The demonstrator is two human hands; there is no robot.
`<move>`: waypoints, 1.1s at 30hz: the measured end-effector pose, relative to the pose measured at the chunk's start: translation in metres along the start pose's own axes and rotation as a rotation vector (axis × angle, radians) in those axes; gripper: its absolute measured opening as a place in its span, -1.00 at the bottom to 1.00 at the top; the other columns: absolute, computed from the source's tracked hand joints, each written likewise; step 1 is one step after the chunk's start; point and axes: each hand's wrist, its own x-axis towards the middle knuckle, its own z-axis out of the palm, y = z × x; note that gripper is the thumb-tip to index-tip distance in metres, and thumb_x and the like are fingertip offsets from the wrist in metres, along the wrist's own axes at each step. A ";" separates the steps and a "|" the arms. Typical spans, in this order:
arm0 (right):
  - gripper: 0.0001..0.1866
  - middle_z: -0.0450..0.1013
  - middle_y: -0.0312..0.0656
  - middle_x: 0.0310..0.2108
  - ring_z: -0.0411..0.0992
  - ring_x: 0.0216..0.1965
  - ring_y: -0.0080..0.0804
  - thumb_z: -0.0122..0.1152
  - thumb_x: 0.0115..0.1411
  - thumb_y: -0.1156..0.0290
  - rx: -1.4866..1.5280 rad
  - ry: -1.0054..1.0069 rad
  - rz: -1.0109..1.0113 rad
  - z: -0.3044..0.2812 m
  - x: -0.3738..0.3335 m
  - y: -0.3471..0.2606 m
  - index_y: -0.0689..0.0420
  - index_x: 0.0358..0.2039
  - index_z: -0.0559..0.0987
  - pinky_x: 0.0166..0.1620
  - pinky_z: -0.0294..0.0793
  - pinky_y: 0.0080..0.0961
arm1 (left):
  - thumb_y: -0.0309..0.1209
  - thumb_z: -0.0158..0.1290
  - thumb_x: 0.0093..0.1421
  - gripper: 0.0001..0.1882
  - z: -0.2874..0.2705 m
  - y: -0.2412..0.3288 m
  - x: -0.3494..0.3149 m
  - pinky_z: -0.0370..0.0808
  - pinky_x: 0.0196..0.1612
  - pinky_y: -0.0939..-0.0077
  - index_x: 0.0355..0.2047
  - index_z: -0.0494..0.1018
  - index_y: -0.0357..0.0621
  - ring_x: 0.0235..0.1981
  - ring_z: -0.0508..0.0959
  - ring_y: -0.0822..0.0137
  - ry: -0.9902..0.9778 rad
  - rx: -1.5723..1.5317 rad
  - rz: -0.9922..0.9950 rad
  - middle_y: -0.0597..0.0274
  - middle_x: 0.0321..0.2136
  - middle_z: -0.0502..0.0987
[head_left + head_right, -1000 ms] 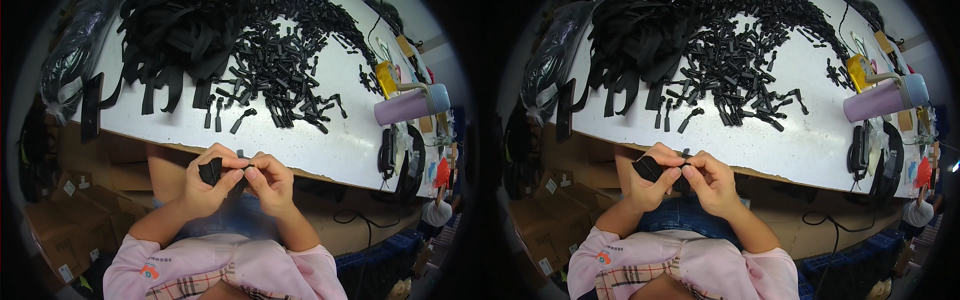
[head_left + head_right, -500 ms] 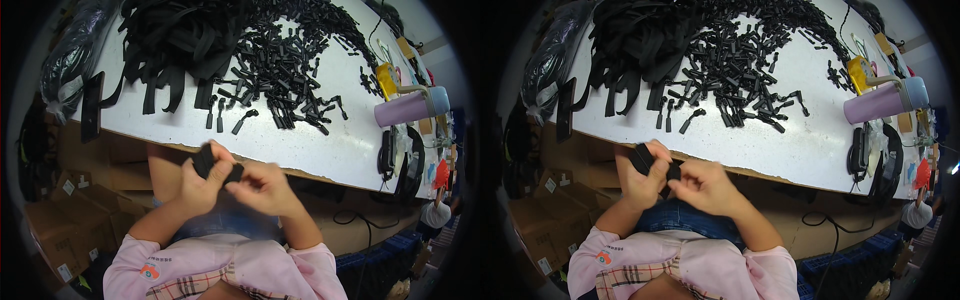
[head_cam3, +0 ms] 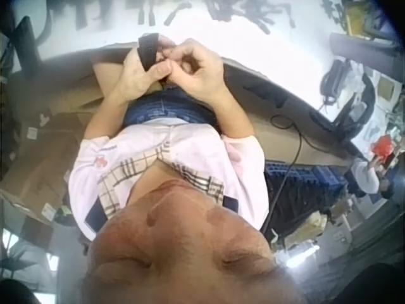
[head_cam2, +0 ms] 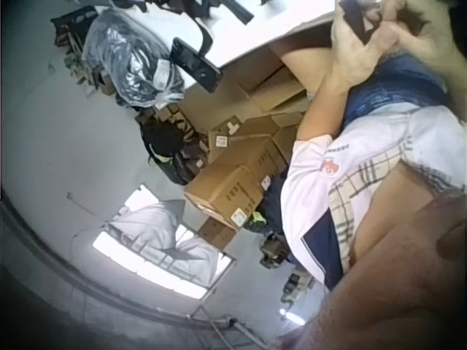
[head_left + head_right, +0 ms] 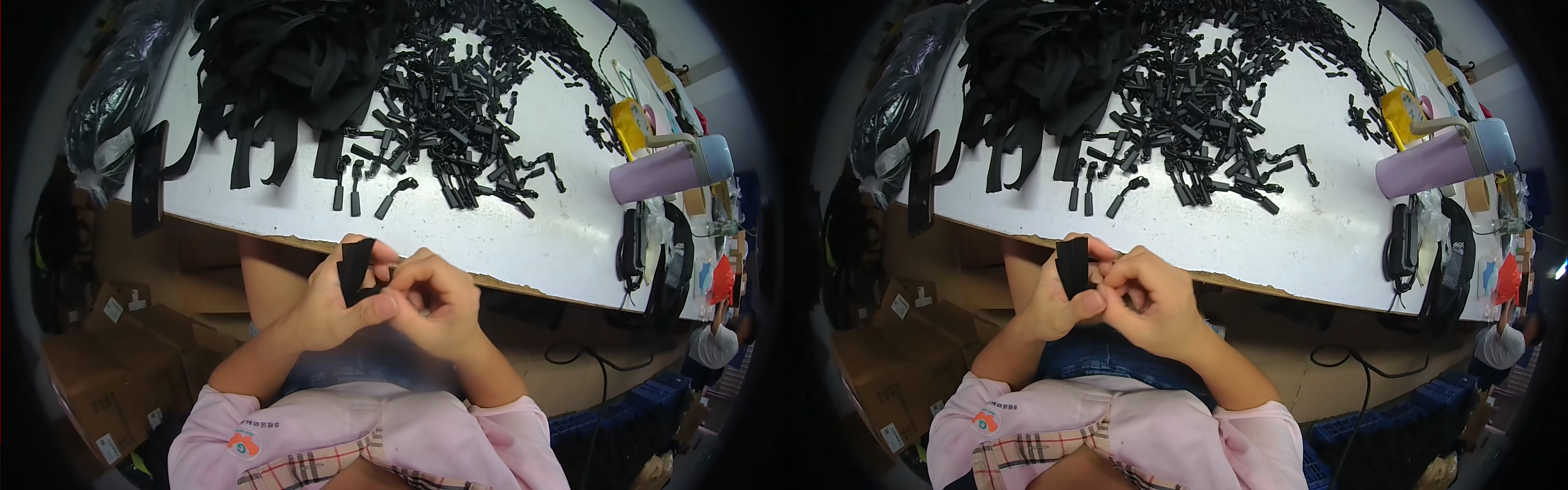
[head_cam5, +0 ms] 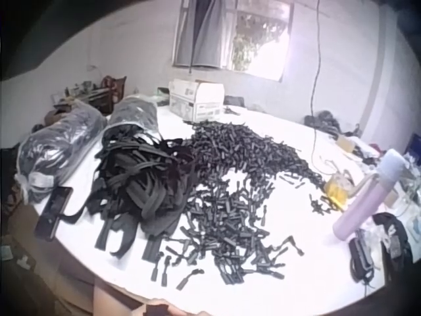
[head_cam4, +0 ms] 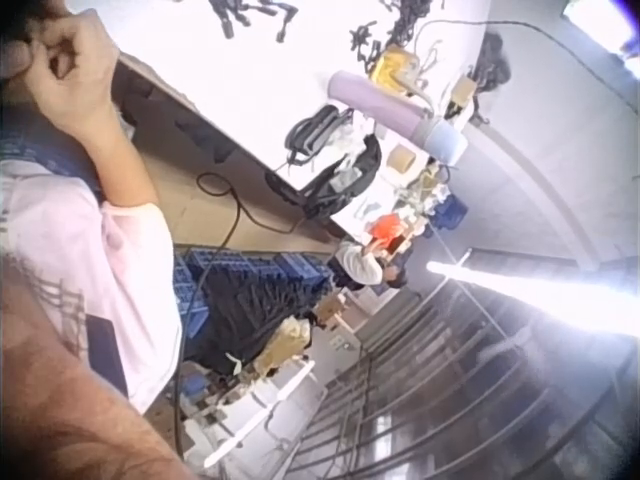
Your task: Assembling plastic tips onto black fabric straps at a workbench.
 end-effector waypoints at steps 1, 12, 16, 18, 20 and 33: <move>-0.89 0.30 -0.31 -0.62 0.25 -0.65 -0.70 0.14 -0.10 0.59 0.162 0.064 0.140 0.000 -0.003 0.002 0.20 -0.51 0.41 -0.60 0.22 -0.78 | -0.23 0.05 0.00 -0.58 -0.002 0.000 -0.002 0.31 -0.54 0.75 -0.26 0.20 -0.26 -0.57 0.31 0.59 0.022 0.058 -0.008 0.23 -0.42 0.30; -0.92 0.32 -0.34 -0.62 0.21 -0.64 -0.80 0.05 0.01 0.55 0.601 0.064 0.371 0.004 0.002 0.006 0.27 -0.45 0.42 -0.62 0.17 -0.84 | -0.61 0.05 -0.07 -0.90 0.001 -0.002 0.000 0.34 -0.49 0.58 -0.48 0.40 -0.21 -0.54 0.39 0.37 0.196 0.468 0.526 0.18 -0.56 0.39; -0.90 0.33 -0.26 -0.61 0.27 -0.67 -0.63 0.04 -0.03 0.60 0.522 0.044 0.464 0.004 0.016 0.001 0.27 -0.43 0.41 -0.62 0.23 -0.73 | -0.54 -0.05 0.04 -0.90 0.002 -0.003 -0.002 0.37 -0.56 0.69 -0.39 0.33 -0.24 -0.60 0.39 0.49 0.208 0.086 0.296 0.21 -0.57 0.38; -0.85 0.32 -0.14 -0.55 0.33 -0.60 -0.34 0.05 -0.11 0.63 -0.612 0.145 -0.185 0.000 0.040 0.006 0.28 -0.43 0.40 -0.57 0.32 -0.59 | -0.44 -0.13 0.12 -0.83 0.000 -0.003 -0.004 0.40 -0.58 0.71 -0.31 0.26 -0.29 -0.62 0.40 0.52 0.193 -0.280 -0.007 0.22 -0.58 0.36; -0.81 0.29 -0.08 -0.46 0.32 -0.49 -0.17 0.03 -0.13 0.64 -0.836 0.179 -0.185 -0.004 0.059 0.016 0.28 -0.41 0.39 -0.47 0.35 -0.46 | -0.38 -0.13 0.12 -0.79 0.002 -0.002 0.000 0.42 -0.54 0.69 -0.31 0.25 -0.29 -0.62 0.42 0.48 0.221 -0.378 -0.114 0.22 -0.58 0.36; -0.93 0.30 -0.35 -0.65 0.24 -0.66 -0.77 0.01 -0.02 0.67 0.302 0.130 0.344 -0.007 0.025 -0.012 0.28 -0.47 0.36 -0.60 0.21 -0.87 | -0.45 -0.03 0.05 -0.84 0.011 -0.010 0.003 0.30 -0.58 0.77 -0.39 0.30 -0.27 -0.60 0.35 0.60 0.336 0.176 0.044 0.29 -0.55 0.38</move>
